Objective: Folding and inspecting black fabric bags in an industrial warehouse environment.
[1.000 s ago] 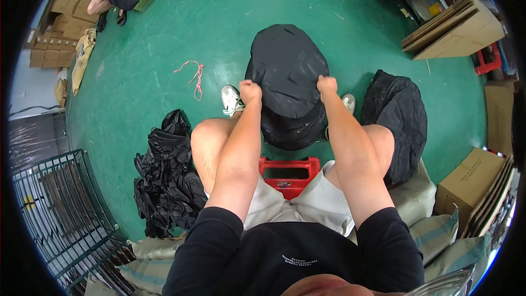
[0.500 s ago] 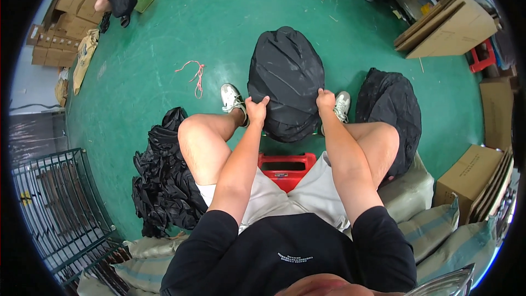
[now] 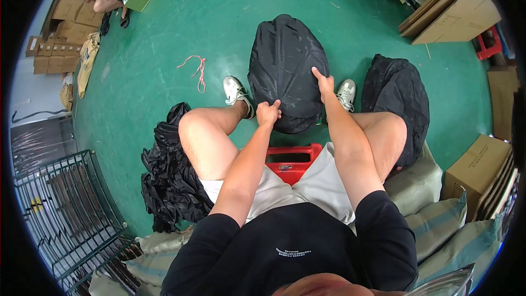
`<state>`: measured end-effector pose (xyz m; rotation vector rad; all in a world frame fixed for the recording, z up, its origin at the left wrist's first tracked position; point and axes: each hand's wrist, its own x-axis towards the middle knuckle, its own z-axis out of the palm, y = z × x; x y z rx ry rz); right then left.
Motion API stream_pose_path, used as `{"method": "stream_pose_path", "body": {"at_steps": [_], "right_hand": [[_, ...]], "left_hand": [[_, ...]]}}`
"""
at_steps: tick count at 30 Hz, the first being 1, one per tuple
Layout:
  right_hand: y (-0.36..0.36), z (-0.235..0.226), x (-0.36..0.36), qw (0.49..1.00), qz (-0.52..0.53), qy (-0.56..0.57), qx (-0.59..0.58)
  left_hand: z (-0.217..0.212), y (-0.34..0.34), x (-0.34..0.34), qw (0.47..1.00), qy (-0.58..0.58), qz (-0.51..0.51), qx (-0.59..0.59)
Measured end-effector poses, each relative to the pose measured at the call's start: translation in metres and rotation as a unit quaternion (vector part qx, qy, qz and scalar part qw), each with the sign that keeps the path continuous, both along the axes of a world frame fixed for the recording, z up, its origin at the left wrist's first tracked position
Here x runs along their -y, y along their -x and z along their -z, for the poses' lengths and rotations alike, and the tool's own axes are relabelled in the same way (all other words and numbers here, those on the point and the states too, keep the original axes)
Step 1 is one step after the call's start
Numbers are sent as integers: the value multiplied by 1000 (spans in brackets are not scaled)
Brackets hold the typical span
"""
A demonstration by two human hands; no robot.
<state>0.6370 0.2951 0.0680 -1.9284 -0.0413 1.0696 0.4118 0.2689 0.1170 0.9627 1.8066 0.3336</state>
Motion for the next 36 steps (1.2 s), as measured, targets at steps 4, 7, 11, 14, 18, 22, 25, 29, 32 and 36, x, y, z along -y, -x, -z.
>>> {"method": "stream_pose_path", "body": {"at_steps": [4, 7, 11, 14, 18, 22, 25, 29, 32, 36], "right_hand": [[-15, 7, -3, 997, -68, 22, 33], [-16, 9, -8, 995, -91, 31, -16], [-16, 1, -13, 991, -60, 19, -119], [-13, -1, -8, 993, -34, -58, -92], [-7, -9, -11, 983, -20, -76, -164], [-8, 9, -11, 985, -65, -84, -133], [-30, 27, -20, 997, -48, -8, -54], [-22, -9, -19, 992, -79, 97, -27], [-4, -44, -25, 991, -84, 95, -34], [-4, -53, -31, 995, -58, 67, -54]], "left_hand": [[-15, 0, -10, 984, 4, 37, -175], [-3, 6, -11, 981, -21, -52, -187], [29, 22, -16, 994, -14, -105, -4], [42, 18, -15, 981, -18, -138, 136], [54, 30, -30, 964, -51, -146, 217], [27, 26, -33, 962, -24, -160, 219], [29, 14, -50, 968, 35, -168, 182], [28, 13, -44, 967, 66, -203, 139], [47, 40, -52, 936, 137, -248, 211], [55, 48, -53, 894, 259, -162, 328]]}}
